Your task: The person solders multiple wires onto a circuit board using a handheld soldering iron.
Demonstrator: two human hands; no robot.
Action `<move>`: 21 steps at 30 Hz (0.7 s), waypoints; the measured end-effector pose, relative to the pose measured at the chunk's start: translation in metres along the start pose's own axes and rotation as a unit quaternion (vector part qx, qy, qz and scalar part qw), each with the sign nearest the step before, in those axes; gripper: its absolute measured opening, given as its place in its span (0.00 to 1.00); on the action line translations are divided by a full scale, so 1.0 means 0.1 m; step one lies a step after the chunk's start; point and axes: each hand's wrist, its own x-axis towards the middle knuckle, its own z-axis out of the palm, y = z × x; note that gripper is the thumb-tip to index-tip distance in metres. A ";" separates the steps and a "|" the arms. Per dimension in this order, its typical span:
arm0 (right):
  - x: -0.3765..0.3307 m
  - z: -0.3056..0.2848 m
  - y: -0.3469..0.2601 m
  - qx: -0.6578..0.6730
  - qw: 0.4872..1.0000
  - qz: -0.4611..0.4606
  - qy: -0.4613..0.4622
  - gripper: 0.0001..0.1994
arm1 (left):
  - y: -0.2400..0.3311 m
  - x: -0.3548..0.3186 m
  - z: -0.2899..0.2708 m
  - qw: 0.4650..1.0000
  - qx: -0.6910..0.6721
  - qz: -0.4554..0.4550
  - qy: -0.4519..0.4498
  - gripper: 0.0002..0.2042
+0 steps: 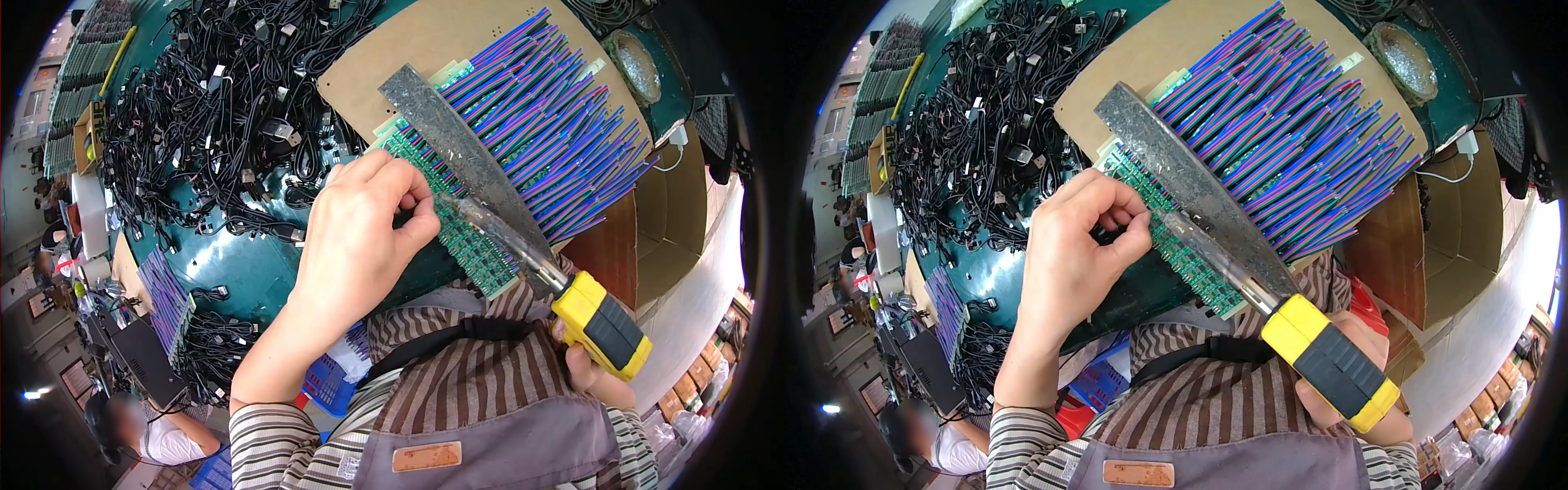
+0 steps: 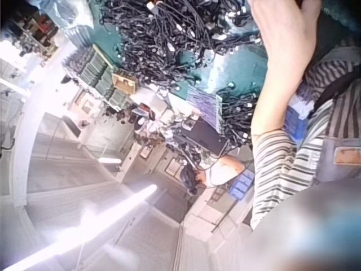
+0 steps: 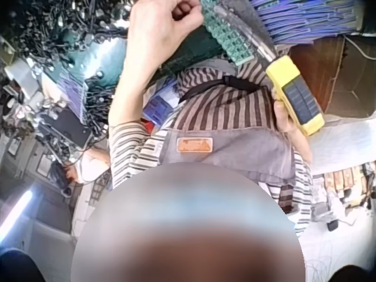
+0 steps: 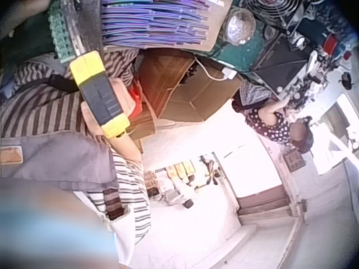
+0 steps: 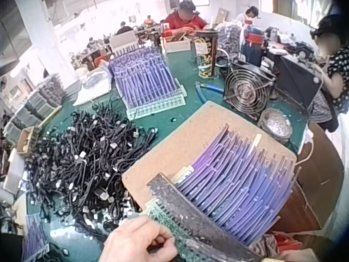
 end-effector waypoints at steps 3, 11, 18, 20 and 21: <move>-0.05 -0.05 0.01 -0.002 1.000 -0.007 -0.002 0.19 | 0.00 0.02 -0.02 1.000 0.025 0.013 0.000 0.04; 0.03 0.05 -0.20 0.119 0.991 0.064 -0.020 0.41 | 0.00 0.04 -0.04 1.000 0.014 0.012 -0.013 0.04; 0.06 0.09 -0.20 0.178 0.981 0.069 -0.024 0.39 | -0.02 0.00 -0.06 0.999 0.035 0.025 -0.009 0.04; 0.09 0.06 -0.21 0.170 0.981 0.083 -0.052 0.39 | 0.00 -0.02 -0.07 0.998 0.057 0.031 -0.005 0.05; 0.10 0.06 -0.27 0.173 0.976 0.122 -0.042 0.39 | 0.01 -0.01 -0.08 0.997 0.063 0.053 -0.007 0.05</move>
